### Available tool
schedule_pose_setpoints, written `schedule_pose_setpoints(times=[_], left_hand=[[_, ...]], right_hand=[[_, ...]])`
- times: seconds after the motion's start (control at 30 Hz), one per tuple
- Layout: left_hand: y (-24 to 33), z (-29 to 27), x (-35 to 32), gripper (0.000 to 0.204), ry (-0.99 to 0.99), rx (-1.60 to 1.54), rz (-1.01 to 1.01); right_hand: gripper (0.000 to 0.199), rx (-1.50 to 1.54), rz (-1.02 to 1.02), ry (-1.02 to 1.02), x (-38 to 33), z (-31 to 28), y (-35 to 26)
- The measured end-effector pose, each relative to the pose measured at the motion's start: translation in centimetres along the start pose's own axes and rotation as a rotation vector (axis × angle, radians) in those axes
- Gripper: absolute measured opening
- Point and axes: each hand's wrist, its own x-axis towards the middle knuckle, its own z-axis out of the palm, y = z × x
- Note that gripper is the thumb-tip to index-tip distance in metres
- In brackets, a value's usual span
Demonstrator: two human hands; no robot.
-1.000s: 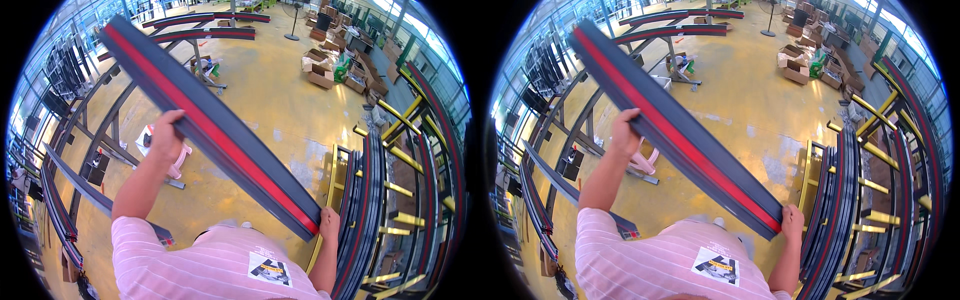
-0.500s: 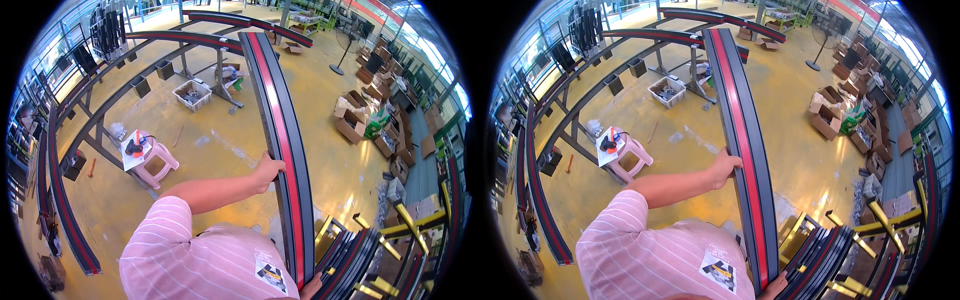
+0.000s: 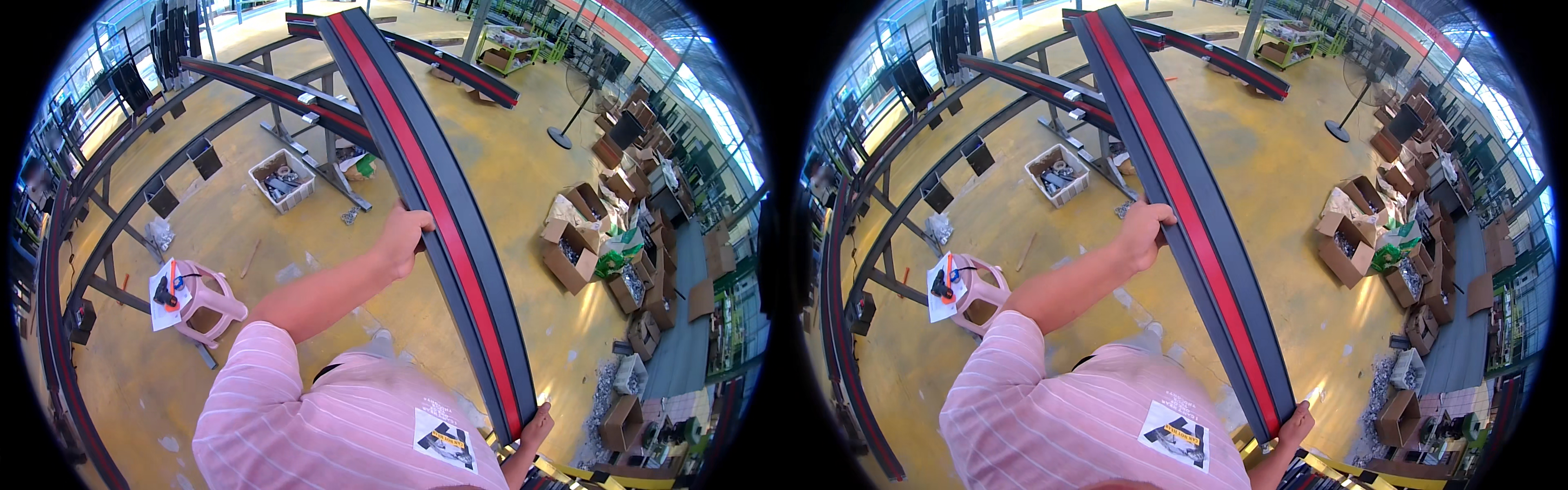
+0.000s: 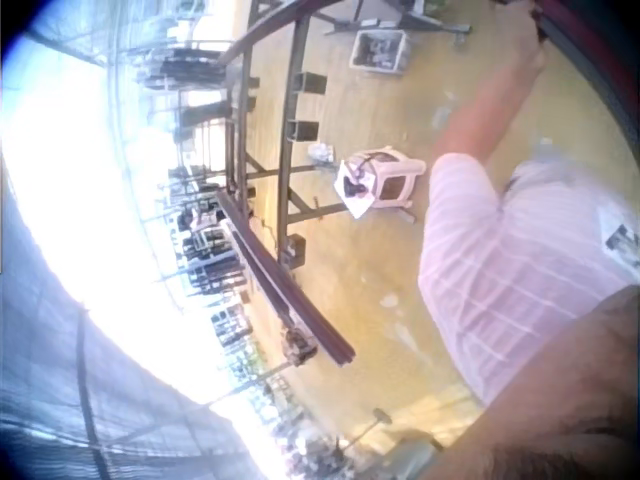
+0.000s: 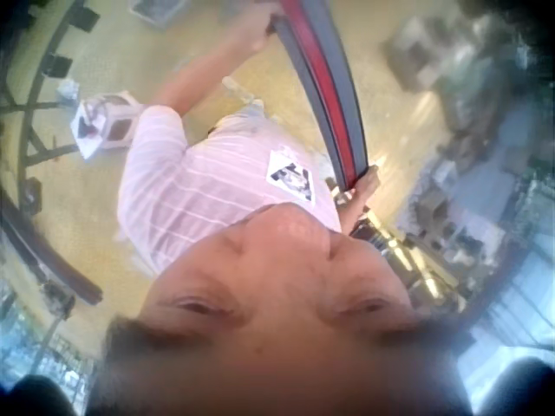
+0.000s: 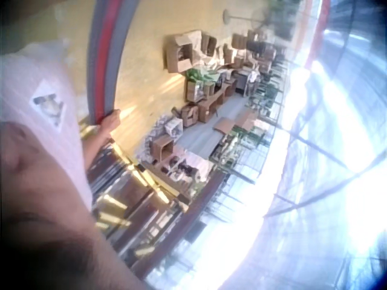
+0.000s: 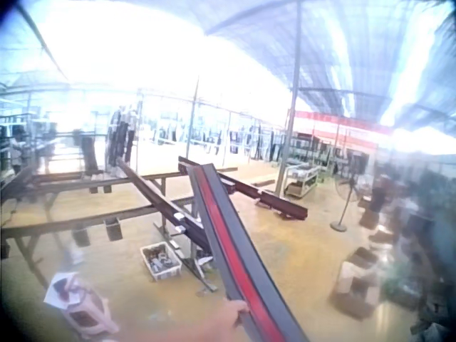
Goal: The person measures long metal rails using a tape measure on a workbench, then moves to boxes on the floor to pick up several metal brackets by hand, holding them together.
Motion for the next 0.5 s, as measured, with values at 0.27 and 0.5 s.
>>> schedule_pose_setpoints(times=[0.27,0.5], left_hand=[[-2.2,6.1,25.5,0.045,0.059,0.176,-0.168],[-4.7,12.0,46.2,0.059,0.185,0.303,-0.214]], right_hand=[[0.066,0.037,0.175,-0.072,15.6,7.3,-5.4],[0.068,0.066,0.212,-0.117,36.6,17.7,-4.4]])
